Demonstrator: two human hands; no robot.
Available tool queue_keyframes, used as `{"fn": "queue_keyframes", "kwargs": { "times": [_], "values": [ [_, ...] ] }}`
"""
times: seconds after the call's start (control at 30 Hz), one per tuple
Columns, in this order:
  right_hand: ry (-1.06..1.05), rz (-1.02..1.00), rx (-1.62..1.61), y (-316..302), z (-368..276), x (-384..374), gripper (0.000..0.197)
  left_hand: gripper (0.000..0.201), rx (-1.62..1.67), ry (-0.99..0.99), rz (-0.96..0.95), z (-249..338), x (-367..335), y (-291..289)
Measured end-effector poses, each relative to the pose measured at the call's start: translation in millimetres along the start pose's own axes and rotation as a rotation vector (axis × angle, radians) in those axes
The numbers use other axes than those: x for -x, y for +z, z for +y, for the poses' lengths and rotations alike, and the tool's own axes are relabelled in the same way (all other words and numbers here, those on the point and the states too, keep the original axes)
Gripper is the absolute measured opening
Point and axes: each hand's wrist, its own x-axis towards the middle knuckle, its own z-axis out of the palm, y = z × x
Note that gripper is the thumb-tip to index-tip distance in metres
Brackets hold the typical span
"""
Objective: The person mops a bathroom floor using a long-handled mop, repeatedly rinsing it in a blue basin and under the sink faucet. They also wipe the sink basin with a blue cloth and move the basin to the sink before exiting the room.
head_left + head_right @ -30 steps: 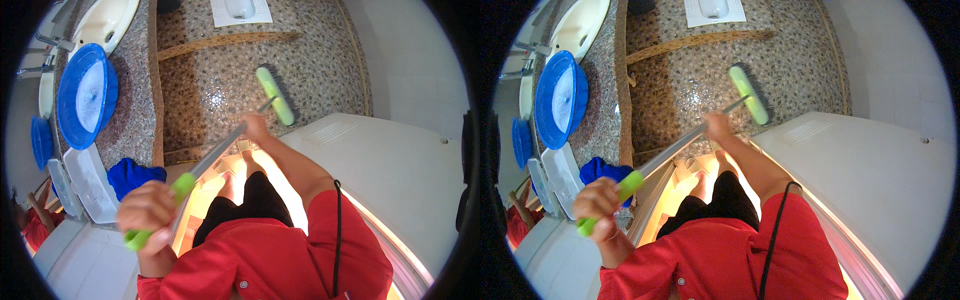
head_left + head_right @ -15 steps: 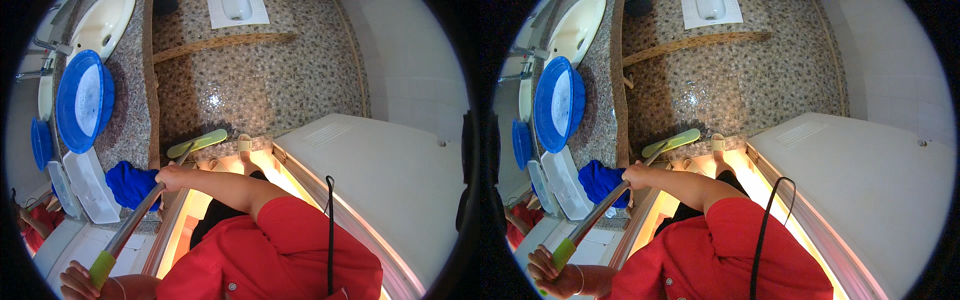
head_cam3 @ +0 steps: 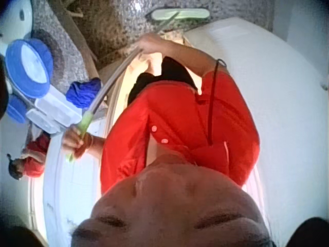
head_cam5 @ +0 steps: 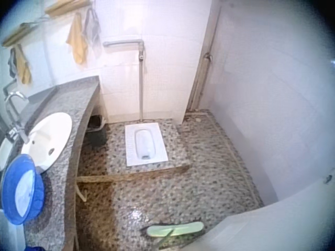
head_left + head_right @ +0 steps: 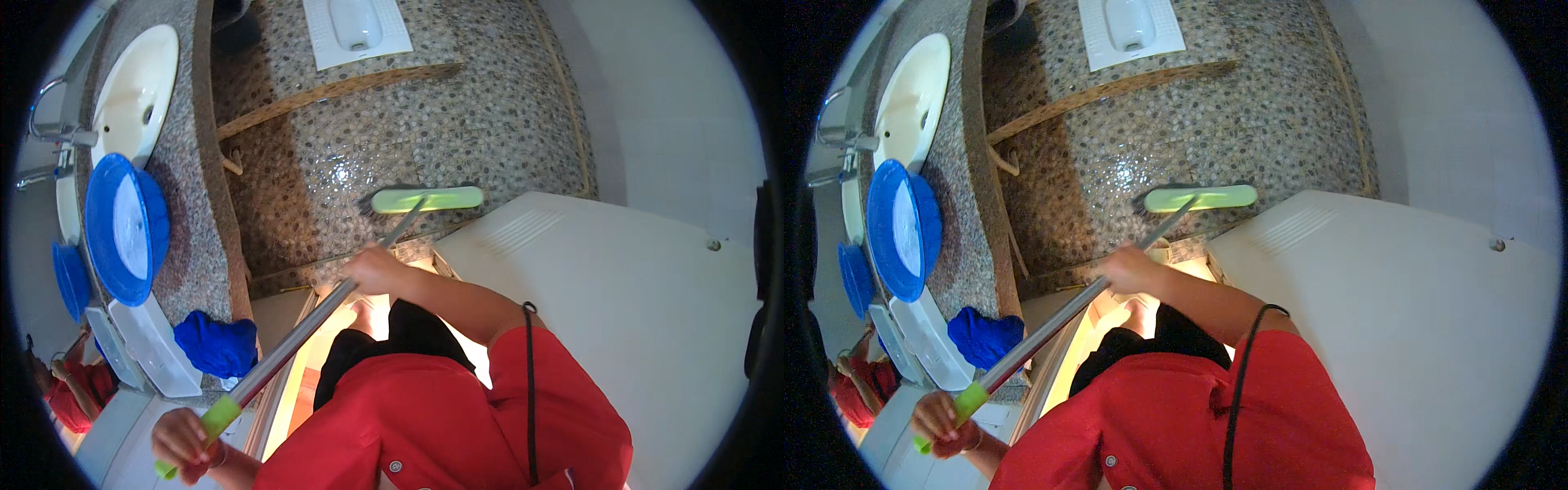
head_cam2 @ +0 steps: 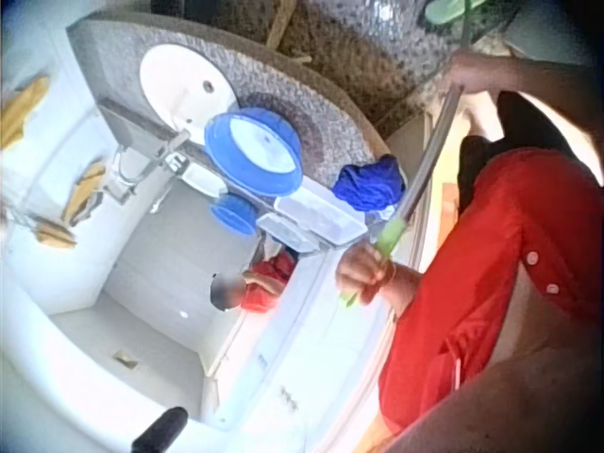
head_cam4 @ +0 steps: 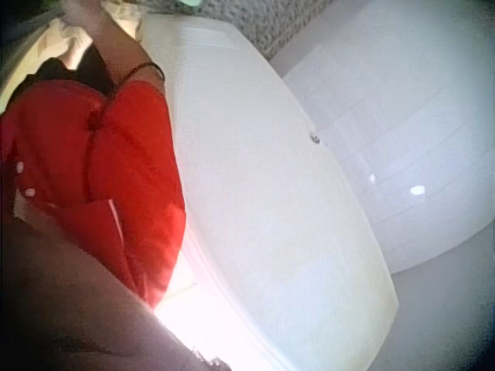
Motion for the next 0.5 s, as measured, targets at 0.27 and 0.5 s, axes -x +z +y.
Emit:
{"fn": "queue_keyframes", "kwargs": {
  "times": [0.27,0.5],
  "values": [
    [0.613,0.491,0.050,-16,217,97,0.024,0.021,-0.336,-0.506,-0.418,-200,-51,72],
    [0.638,0.662,0.060,-25,223,59,0.022,0.016,-0.395,-0.364,-0.735,-192,-124,65]
  ]
}}
